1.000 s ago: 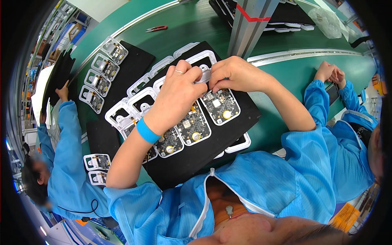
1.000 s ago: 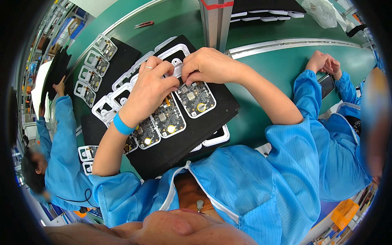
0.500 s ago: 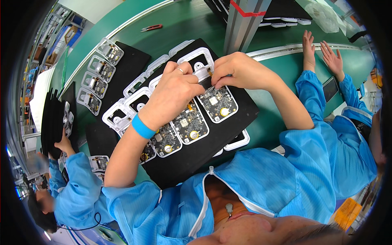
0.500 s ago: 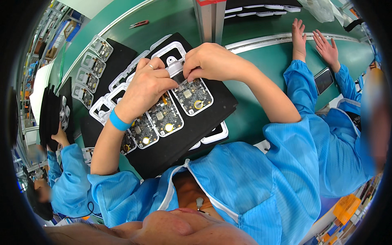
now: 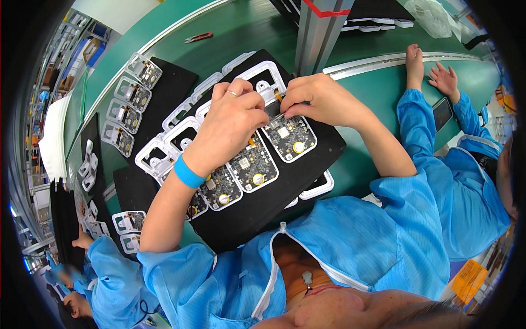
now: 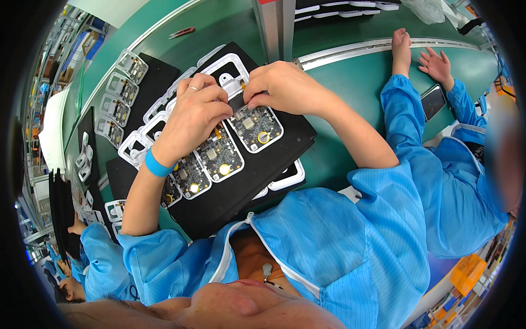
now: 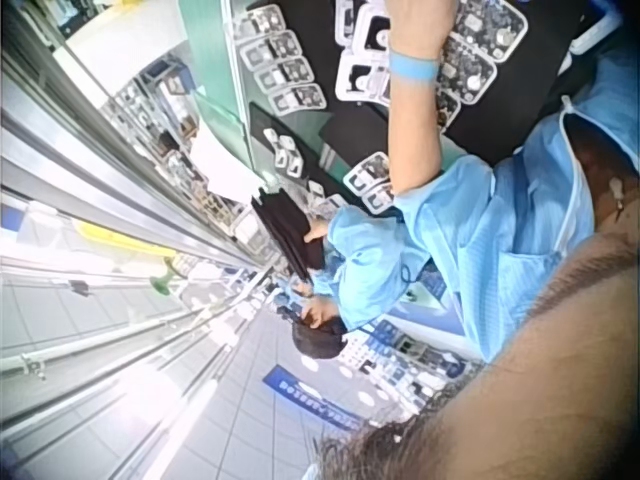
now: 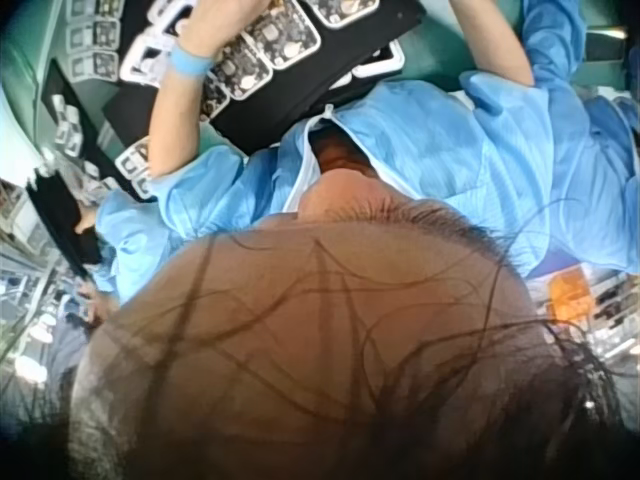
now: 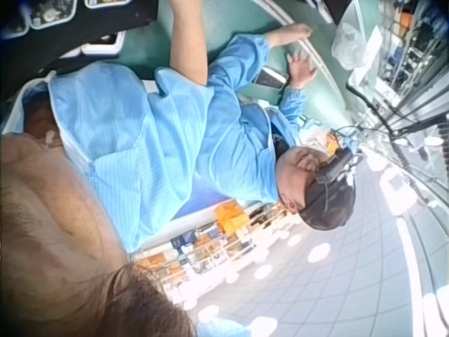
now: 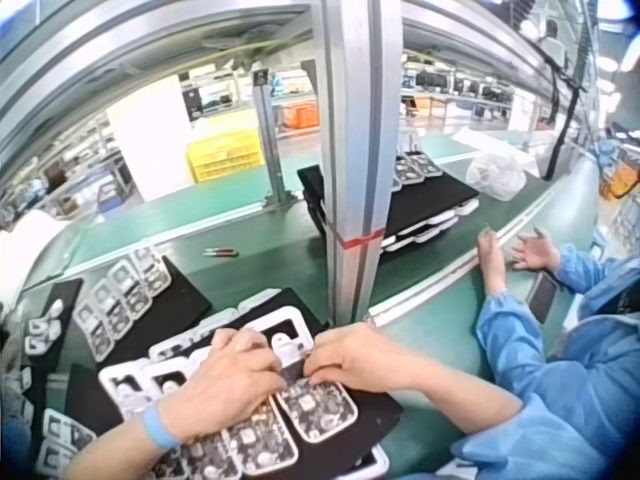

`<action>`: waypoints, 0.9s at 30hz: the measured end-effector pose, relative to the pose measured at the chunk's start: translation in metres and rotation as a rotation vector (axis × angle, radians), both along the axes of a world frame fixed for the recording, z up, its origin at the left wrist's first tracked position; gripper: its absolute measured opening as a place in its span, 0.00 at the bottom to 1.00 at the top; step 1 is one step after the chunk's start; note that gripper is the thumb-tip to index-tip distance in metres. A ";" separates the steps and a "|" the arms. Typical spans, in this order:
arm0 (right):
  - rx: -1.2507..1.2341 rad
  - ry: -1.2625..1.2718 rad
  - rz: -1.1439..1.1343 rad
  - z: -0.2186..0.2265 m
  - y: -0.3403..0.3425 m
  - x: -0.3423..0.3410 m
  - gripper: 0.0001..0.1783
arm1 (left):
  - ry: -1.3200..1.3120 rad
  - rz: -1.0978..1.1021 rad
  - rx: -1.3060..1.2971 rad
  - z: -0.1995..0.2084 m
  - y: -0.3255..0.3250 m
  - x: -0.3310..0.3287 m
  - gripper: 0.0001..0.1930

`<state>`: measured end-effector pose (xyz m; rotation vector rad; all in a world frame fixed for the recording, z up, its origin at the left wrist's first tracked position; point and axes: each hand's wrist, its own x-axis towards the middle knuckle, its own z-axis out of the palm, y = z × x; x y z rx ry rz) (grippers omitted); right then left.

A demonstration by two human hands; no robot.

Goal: The worker is assembling internal components and circuit boards into plastic device housings.

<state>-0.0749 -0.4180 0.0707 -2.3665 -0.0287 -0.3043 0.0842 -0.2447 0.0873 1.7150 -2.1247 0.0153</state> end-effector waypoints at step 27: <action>0.017 0.146 0.055 0.007 -0.004 0.011 0.07 | 0.010 0.089 0.003 0.004 -0.002 -0.007 0.02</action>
